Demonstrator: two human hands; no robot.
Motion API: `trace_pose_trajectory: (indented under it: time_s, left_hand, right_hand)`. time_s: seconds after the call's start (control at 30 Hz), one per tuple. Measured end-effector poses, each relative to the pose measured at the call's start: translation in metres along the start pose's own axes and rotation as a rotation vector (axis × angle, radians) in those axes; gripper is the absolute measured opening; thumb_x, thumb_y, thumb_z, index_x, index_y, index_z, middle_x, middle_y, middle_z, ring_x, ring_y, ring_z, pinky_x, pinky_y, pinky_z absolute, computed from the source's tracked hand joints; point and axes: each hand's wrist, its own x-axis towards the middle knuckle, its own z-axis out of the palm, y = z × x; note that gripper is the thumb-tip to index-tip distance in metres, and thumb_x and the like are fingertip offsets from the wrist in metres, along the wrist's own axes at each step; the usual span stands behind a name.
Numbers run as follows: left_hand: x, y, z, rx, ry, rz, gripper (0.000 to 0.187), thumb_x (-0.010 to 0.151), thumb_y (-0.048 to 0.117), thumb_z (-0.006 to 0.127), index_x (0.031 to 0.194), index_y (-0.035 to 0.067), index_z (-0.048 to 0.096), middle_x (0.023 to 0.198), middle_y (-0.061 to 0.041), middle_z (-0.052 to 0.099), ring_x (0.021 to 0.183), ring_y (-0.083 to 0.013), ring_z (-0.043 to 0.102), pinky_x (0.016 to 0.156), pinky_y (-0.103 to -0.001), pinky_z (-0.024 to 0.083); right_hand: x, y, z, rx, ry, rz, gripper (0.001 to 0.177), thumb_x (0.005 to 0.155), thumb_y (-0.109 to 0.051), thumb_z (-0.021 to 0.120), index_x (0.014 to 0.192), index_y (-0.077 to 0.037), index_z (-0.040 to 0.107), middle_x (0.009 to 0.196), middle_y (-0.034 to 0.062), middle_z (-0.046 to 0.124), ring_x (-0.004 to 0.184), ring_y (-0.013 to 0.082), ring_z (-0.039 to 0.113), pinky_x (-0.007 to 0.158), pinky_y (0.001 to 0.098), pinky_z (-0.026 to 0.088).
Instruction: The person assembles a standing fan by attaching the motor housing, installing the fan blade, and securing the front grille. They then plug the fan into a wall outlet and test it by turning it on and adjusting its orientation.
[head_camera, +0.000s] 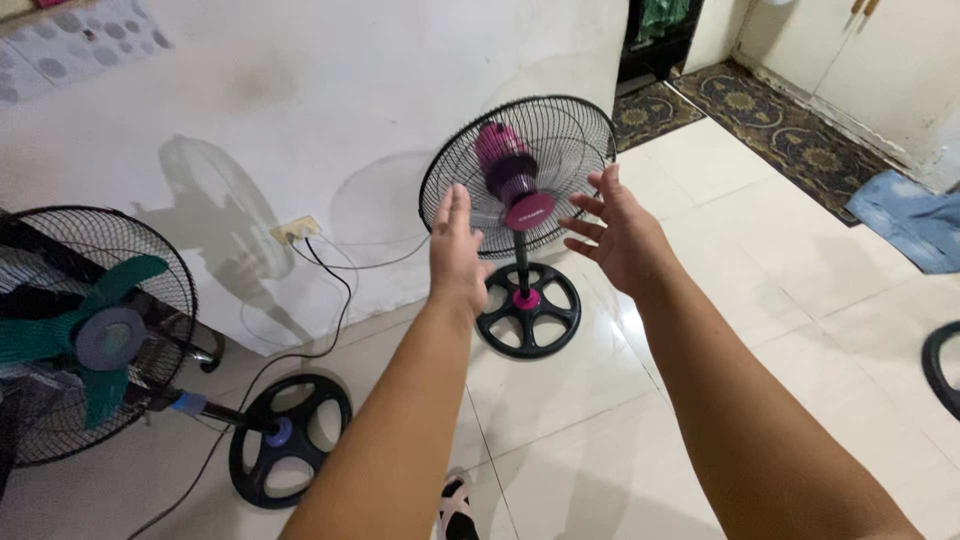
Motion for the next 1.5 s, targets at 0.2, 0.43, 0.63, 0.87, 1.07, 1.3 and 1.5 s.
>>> trace_pose_trajectory:
  time_s: [0.2,0.43,0.63,0.87,1.07,1.3,1.5]
  left_hand:
    - [0.005,-0.005,-0.007,-0.006,0.009,-0.010,0.086,0.088,0.069,0.049,0.159,0.025,0.028,0.167,-0.007,0.028,0.149,-0.0411,0.032,0.110,-0.071,0.029]
    - [0.025,-0.010,-0.027,0.007,0.049,0.018,0.081,0.088,0.064,0.050,0.157,0.024,0.035,0.164,-0.003,0.038,0.150,-0.0302,0.033,0.115,-0.062,0.026]
    - [0.049,-0.028,-0.042,-0.028,0.024,0.140,0.080,0.095,0.062,0.051,0.159,0.018,0.033,0.167,-0.006,0.034,0.155,-0.0225,0.027,0.124,-0.047,0.018]
    - [0.069,-0.038,-0.039,0.043,0.003,-0.028,0.089,0.087,0.072,0.044,0.162,0.028,0.023,0.171,-0.001,0.022,0.157,-0.0243,0.017,0.123,-0.052,0.015]
    - [0.080,-0.041,-0.040,0.075,-0.021,-0.166,0.090,0.085,0.077,0.040,0.163,0.040,0.015,0.173,0.002,0.001,0.159,-0.0249,0.006,0.126,-0.053,0.013]
    - [0.101,-0.047,-0.050,0.067,-0.038,-0.224,0.092,0.083,0.079,0.041,0.162,0.040,0.014,0.173,0.002,0.012,0.159,-0.0258,0.012,0.126,-0.050,0.015]
    - [0.110,-0.060,-0.063,0.050,-0.031,-0.236,0.095,0.085,0.080,0.042,0.163,0.033,0.015,0.172,-0.002,0.017,0.158,-0.0271,0.016,0.125,-0.050,0.018]
  right_hand:
    - [0.003,0.006,0.004,-0.001,-0.026,-0.013,0.090,0.091,-0.069,0.043,0.156,-0.008,0.030,0.143,0.0183,0.049,0.124,0.0341,0.057,0.102,0.0496,0.049]
    - [0.019,0.014,0.010,0.066,-0.025,-0.078,0.084,0.092,-0.066,0.044,0.156,-0.013,0.032,0.148,0.0137,0.049,0.129,0.0326,0.052,0.105,0.0485,0.042]
    - [0.037,0.030,0.015,0.082,0.044,-0.068,0.080,0.094,-0.064,0.043,0.156,-0.013,0.034,0.147,0.0134,0.050,0.130,0.0317,0.052,0.106,0.0476,0.042]
    - [0.067,0.058,0.022,0.085,0.082,-0.049,0.083,0.094,-0.065,0.039,0.158,-0.014,0.029,0.153,0.0139,0.045,0.138,0.0345,0.045,0.111,0.0489,0.037]
    - [0.088,0.075,0.032,0.077,0.119,-0.052,0.084,0.092,-0.067,0.040,0.159,-0.016,0.029,0.156,0.0141,0.044,0.140,0.0341,0.044,0.113,0.0495,0.034]
    - [0.102,0.081,0.041,0.090,0.196,-0.027,0.085,0.091,-0.068,0.041,0.158,-0.018,0.031,0.154,0.0146,0.044,0.139,0.0347,0.044,0.113,0.0503,0.035]
    - [0.103,0.087,0.049,0.112,0.224,-0.015,0.086,0.090,-0.068,0.042,0.158,-0.017,0.030,0.153,0.0142,0.045,0.140,0.0344,0.045,0.114,0.0511,0.035]
